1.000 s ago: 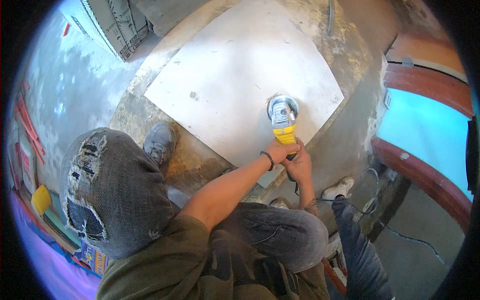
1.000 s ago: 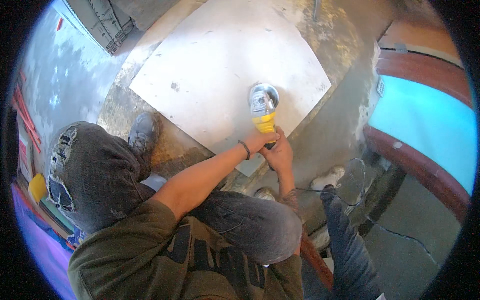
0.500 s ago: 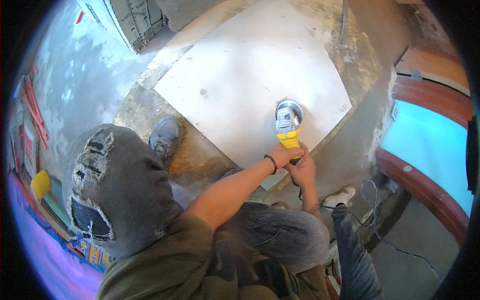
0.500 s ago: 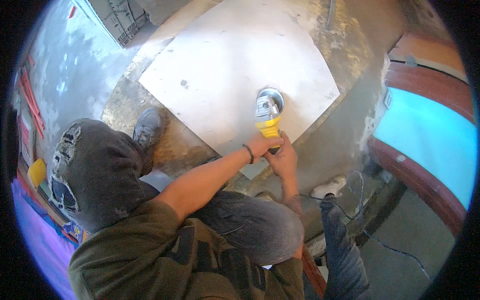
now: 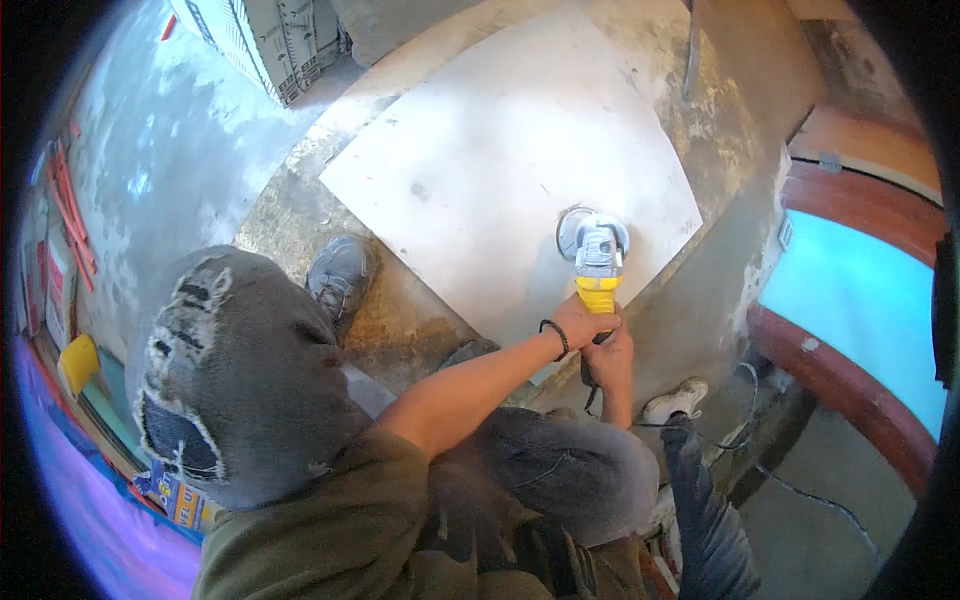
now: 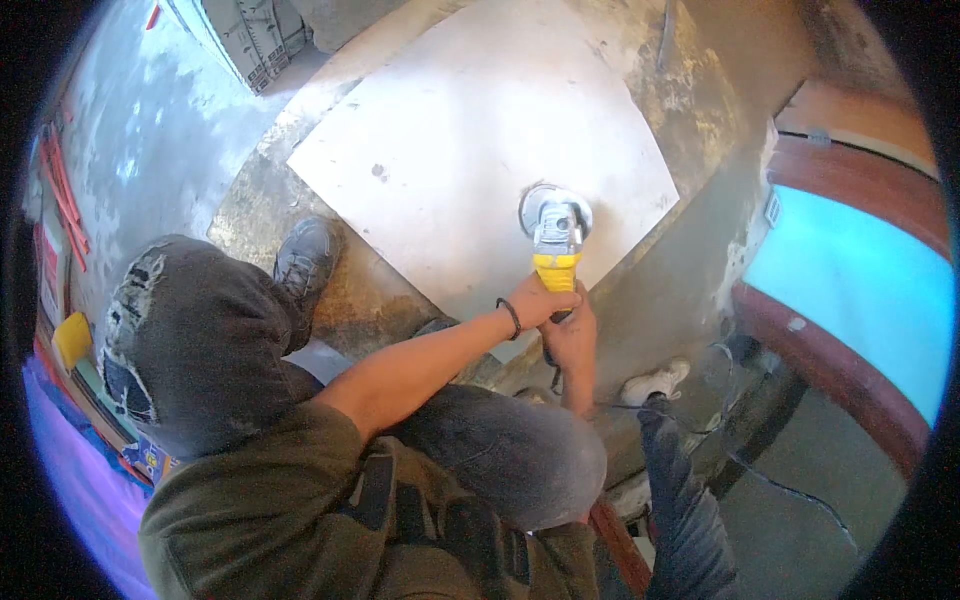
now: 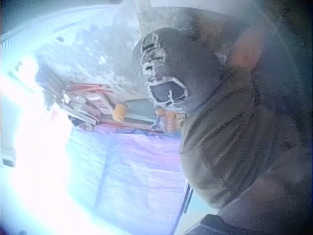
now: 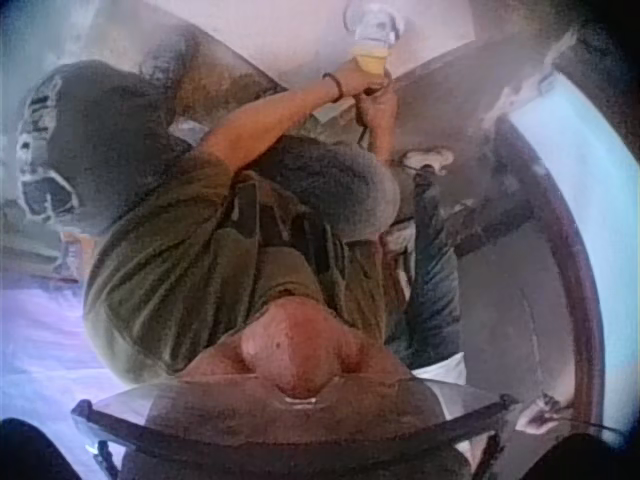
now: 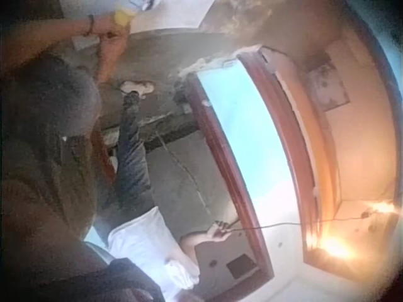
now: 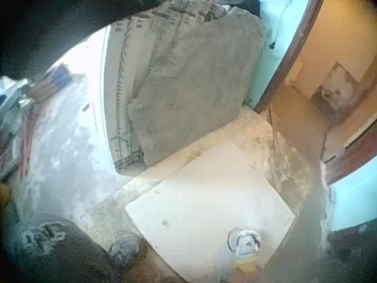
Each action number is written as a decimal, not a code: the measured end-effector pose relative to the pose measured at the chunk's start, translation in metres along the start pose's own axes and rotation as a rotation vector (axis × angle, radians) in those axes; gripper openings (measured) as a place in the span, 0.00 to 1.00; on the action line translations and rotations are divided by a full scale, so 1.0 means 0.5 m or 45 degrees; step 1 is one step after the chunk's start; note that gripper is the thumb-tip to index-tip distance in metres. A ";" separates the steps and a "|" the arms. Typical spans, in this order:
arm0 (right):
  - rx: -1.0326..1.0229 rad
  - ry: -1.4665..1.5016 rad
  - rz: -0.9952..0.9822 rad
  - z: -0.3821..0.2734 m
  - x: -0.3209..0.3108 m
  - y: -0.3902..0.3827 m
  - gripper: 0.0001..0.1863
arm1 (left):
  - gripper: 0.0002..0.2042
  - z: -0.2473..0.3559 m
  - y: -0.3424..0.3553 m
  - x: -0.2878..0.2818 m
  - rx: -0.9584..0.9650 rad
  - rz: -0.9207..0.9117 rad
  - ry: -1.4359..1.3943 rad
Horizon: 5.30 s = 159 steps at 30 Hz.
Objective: The person uses an angle grinder to cut a circular hole into a large white ceramic tile, guiding the tool along a pre-marked line on the tile's surface.
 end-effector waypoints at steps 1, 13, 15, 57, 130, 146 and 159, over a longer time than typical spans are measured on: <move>0.029 0.130 0.055 -0.008 0.000 -0.003 0.45 | 0.19 0.006 -0.001 -0.002 0.002 -0.011 0.005; 0.211 0.034 0.110 -0.049 0.097 0.000 0.42 | 0.20 -0.015 0.017 -0.113 -0.126 0.033 0.305; 0.206 0.020 0.109 -0.060 0.091 0.001 0.42 | 0.21 -0.005 0.012 -0.107 -0.116 -0.009 0.270; 0.436 0.432 0.077 -0.072 0.118 0.005 0.30 | 0.24 0.091 0.003 -0.134 -0.269 -0.128 0.572; 0.368 -0.146 0.141 -0.116 0.100 0.011 0.45 | 0.21 0.055 0.002 -0.139 -0.129 -0.085 0.322; 0.403 -0.164 0.051 -0.104 0.083 0.010 0.45 | 0.24 0.098 -0.014 -0.118 -0.173 -0.079 0.386; 0.456 0.351 0.181 -0.021 0.128 0.012 0.30 | 0.26 0.105 0.014 -0.123 -0.265 -0.070 0.681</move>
Point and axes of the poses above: each hand's wrist, its own y-axis towards the middle knuckle, its own x-axis out of the palm, z = x × y, the point moved 4 cm from there along y, towards the middle knuckle
